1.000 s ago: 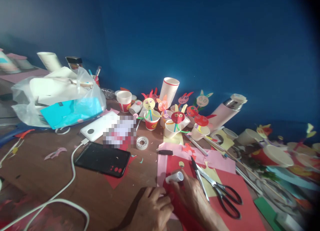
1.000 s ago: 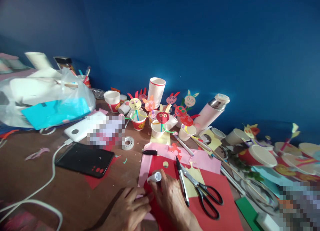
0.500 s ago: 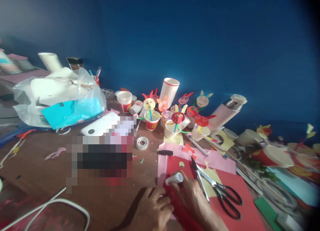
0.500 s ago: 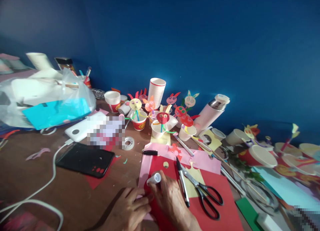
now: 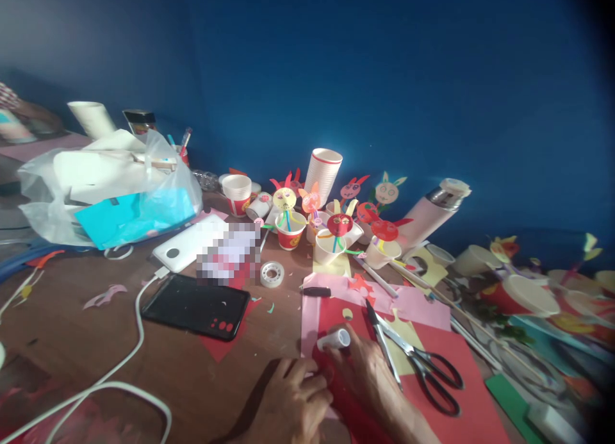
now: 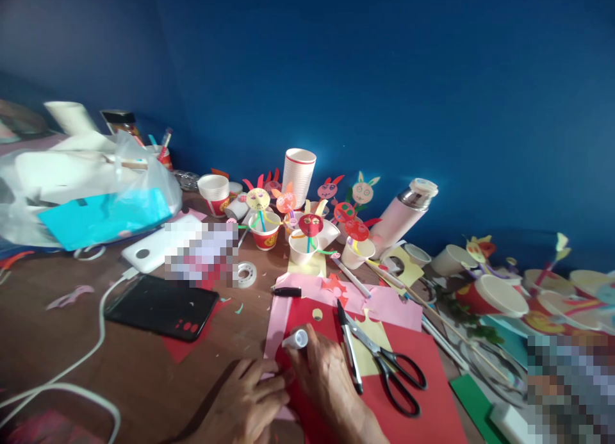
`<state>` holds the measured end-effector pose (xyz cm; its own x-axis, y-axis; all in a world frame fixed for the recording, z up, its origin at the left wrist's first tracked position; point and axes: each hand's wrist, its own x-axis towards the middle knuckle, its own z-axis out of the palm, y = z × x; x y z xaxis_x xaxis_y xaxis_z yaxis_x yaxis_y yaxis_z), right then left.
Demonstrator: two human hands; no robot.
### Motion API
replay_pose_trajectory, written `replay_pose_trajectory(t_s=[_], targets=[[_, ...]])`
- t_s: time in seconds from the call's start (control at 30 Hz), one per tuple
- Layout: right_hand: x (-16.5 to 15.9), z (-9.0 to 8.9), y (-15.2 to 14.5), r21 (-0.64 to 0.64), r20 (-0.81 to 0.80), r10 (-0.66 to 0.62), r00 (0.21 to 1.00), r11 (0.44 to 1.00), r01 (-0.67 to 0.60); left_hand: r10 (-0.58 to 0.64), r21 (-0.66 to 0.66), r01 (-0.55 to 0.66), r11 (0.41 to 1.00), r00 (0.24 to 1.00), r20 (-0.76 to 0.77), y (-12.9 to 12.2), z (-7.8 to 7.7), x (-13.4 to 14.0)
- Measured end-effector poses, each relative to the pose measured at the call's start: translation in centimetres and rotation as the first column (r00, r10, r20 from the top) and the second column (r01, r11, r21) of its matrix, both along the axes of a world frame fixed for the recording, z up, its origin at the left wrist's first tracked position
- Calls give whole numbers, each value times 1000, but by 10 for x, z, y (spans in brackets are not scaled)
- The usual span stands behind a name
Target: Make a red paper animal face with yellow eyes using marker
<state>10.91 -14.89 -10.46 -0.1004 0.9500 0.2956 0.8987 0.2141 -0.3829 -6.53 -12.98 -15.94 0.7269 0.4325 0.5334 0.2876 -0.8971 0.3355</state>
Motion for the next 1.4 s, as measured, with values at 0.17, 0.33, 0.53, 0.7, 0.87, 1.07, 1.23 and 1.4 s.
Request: replay_pose_trajectory(t_s=[0.17,0.33,0.53,0.7,0.87,1.07,1.23,1.4], targets=[[1,0,0,-100,-92,29,995,994,-38,8,-4,-8,1000,999,34,0,2,0],[1,0,-1,-118,-104,2,995,993,-15,-11,-14,11,1000,1000,-16,0,3,-2],[-1,-1,-3,-85,-86,-7,996,996,0,5,0,-5,1000,1000,-28,-1,-1,0],[-1,0,-2,-97,-101,-3,995,995,-7,-6,6,6,1000,995,-97,0,1,0],[0,2,0,-55,-55,19,998,998,-22,-8,8,9,1000,996,-90,0,2,-2],[-1,2,-1,-70,-66,10,998,997,-14,-3,0,4,1000,999,-39,0,3,-1],[-2,2,-1,-74,-74,4,997,997,-9,-18,-13,17,1000,990,-143,0,5,-2],[-3,2,-1,-54,-47,19,999,998,-22,-3,-30,1,1000,998,-69,0,4,-3]])
